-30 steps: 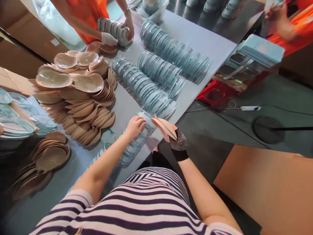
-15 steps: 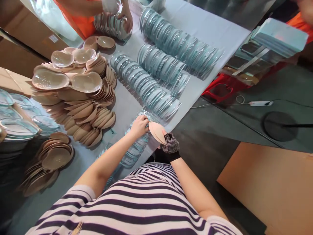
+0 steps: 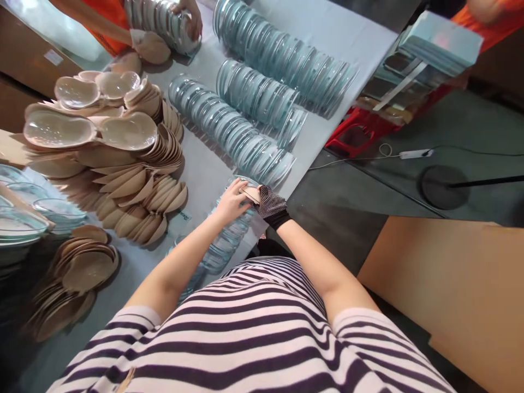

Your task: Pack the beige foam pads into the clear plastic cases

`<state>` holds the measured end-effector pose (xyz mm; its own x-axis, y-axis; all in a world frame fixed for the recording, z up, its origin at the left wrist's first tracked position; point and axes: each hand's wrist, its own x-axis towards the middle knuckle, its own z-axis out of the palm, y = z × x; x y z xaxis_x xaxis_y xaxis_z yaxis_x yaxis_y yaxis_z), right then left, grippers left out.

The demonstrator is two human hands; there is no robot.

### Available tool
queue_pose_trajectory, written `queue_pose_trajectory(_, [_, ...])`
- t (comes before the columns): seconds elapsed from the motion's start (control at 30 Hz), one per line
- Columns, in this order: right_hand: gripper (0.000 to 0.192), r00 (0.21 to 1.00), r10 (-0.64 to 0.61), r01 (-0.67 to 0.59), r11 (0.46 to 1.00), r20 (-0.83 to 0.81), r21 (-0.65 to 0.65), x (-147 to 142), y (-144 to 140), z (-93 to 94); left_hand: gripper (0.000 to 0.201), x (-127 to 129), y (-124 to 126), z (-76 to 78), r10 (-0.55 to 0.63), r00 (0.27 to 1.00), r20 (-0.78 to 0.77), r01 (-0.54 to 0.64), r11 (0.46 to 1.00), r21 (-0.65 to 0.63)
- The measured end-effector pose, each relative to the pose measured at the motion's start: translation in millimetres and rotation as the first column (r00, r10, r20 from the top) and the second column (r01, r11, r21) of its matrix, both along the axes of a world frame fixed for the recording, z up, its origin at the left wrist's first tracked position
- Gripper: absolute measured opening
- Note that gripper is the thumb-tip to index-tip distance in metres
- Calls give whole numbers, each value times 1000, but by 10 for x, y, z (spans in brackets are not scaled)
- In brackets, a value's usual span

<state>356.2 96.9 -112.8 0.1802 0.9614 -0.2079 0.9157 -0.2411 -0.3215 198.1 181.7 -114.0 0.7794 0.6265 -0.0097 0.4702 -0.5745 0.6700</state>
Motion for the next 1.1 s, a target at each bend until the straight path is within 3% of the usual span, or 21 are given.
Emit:
queue_pose_trajectory(0.1, [38,998,-10,13,999,61,-47,65,-75,-2,15,22,-65,35,40,994,-102,-34,997,64])
queue_pose_trajectory(0.2, [35,997,-18,20,999,75,-34,101,-85,-72,14,27,-96,53,-9,991,-137,19,997,74])
queue_pose_trajectory(0.33, [36,999,23,-22,1000,36,-17,126,-5,-238,12,6,-75,51,-70,993,-95,74,997,40])
queue_pose_trajectory(0.47, [37,999,37,-37,998,7,50,125,77,-332,12,-26,-53,31,-36,999,3,36,999,-31])
queue_pose_trajectory(0.57, [36,998,65,-64,994,-2,86,124,136,-339,13,-33,-55,20,-22,998,64,25,999,-45])
queue_pose_trajectory(0.73, [35,998,60,-61,997,26,50,169,59,-258,15,11,-93,41,-33,999,16,32,999,34])
queue_pose_trajectory(0.97, [30,992,-128,127,986,4,106,174,-39,-356,16,36,-72,32,-71,991,-116,87,986,140])
queue_pose_trajectory(1.03, [29,980,-196,198,978,-44,61,135,-15,-435,18,47,-82,37,-100,986,-133,119,982,149])
queue_pose_trajectory(1.1, [27,978,-188,189,982,-87,-3,117,24,-498,20,67,-101,45,-132,983,-131,153,974,166])
